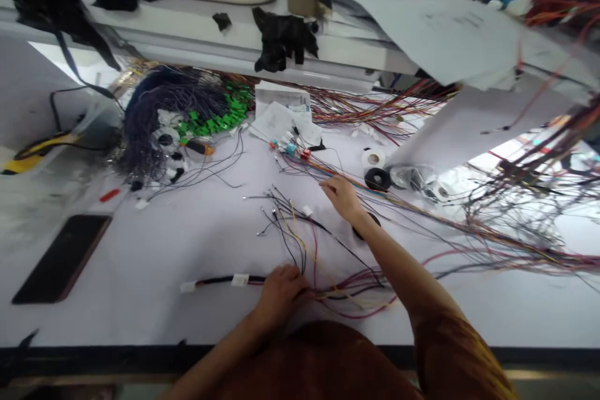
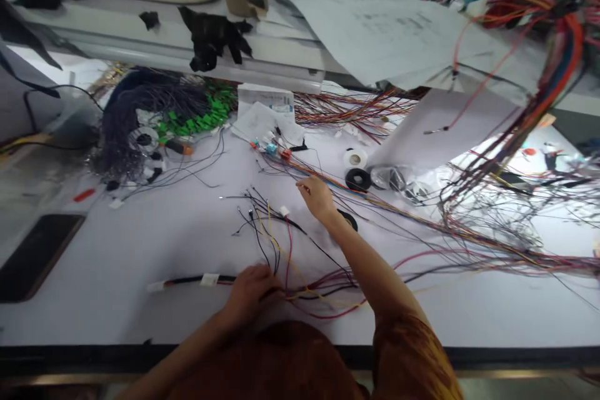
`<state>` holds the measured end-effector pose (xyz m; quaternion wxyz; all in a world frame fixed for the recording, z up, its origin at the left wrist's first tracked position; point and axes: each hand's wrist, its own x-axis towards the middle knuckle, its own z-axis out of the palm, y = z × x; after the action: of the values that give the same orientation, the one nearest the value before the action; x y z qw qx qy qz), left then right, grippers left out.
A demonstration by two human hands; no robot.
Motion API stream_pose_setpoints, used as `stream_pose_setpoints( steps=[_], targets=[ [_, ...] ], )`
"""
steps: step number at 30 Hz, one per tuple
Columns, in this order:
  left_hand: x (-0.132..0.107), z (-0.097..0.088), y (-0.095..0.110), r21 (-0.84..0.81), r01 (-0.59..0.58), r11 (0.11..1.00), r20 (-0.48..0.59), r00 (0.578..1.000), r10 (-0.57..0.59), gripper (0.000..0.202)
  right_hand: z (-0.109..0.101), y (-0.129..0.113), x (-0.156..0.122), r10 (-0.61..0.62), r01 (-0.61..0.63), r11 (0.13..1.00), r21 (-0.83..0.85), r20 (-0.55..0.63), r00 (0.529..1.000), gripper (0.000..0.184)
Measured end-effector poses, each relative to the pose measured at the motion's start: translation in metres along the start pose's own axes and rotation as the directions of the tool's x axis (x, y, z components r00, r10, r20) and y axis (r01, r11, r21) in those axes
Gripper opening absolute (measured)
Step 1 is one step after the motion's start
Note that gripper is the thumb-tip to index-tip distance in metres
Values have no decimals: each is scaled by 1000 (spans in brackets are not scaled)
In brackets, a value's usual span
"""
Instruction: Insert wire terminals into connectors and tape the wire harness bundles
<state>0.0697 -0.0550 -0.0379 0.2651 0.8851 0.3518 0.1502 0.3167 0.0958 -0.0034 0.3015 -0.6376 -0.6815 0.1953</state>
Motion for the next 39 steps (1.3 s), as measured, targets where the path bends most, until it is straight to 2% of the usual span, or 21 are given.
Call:
stream_pose_setpoints(
  steps=[3,7,10,13,16,18,20,23,25,29,32,35,39],
  targets=[
    [-2,5,-6,-8,-7,1000,-38,999,7,17,17,-11,34,19,7,979,-204,125,992,29],
    [-1,9,-8,-29,-18,999,-60,998,16,13,36,-30,64,59,47,895,-445,222,973,37],
    [-1,9,-7,-44,-22,999,-76,997,19,13,44,-35,74,72,112,821,-559,296,952,33],
    [-1,6,-5,-56,-10,998,-58,998,6,12,49,-36,75,50,159,804,-574,332,942,32],
    [0,4,-3,-46,0,999,-49,999,-3,13,53,-33,80,19,122,875,-469,285,958,30],
    [0,3,-3,-41,0,999,-50,999,-3,12,54,-27,90,-16,60,952,-301,146,989,26],
    [1,3,-3,-41,1,999,-43,999,-3,11,52,-18,104,-2,2,998,-69,-6,1000,24],
    [0,3,-3,-34,16,999,-29,999,-17,12,40,-3,114,46,-31,984,174,-84,995,28],
    [0,3,-4,-29,21,999,-18,1000,-21,11,27,5,107,18,-1,982,188,-87,996,22],
    [-1,2,-5,-42,6,999,-19,1000,-7,7,6,14,69,-38,38,999,-21,14,999,19],
    [-1,1,-5,-52,-3,999,-21,1000,2,11,1,15,48,46,-9,960,-279,126,991,24],
    [-2,0,-6,-39,-19,999,-18,1000,18,17,5,10,46,122,-3,866,-500,206,971,29],
    [-3,0,-11,-3,-78,997,-62,995,78,24,13,5,51,146,24,805,-593,237,961,31]
  ],
)
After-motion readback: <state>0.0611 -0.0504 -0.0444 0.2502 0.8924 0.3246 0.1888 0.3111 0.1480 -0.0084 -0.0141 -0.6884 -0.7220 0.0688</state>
